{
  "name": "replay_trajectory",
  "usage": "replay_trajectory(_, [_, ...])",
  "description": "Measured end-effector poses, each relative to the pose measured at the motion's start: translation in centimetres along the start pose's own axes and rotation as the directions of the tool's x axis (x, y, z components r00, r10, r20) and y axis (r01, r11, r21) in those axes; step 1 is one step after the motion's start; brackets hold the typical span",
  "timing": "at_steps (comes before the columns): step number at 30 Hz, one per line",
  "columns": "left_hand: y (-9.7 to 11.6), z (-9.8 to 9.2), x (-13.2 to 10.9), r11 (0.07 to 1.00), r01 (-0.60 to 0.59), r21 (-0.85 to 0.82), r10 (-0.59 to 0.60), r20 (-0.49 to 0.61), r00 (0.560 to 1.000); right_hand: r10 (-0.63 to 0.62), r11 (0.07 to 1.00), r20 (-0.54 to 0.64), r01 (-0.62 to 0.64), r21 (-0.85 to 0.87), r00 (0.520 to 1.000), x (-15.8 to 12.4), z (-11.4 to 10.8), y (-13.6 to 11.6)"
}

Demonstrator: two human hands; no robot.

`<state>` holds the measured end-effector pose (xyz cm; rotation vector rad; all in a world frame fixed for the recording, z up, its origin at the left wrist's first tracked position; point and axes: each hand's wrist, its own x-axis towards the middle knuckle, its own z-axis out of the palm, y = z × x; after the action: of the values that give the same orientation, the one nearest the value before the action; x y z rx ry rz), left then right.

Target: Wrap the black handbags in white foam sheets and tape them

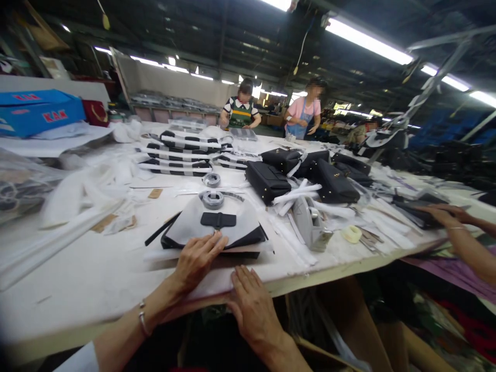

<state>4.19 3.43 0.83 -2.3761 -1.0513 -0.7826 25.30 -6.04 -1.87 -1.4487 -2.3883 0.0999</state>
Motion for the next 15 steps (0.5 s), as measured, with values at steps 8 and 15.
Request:
replay_trajectory(8, [0.9,0.8,1.8,1.0,-0.027,-0.008,0.027,-0.029,0.999,0.038,0.998,0.008,-0.039,0.043,0.999,0.4,-0.2,-0.1])
replay_trajectory(15, [2.3,1.4,0.3,1.0,0.002,0.028,-0.002,0.011,1.0,0.048,0.94,-0.121,-0.004,0.342,0.992,3.3,-6.8,-1.0])
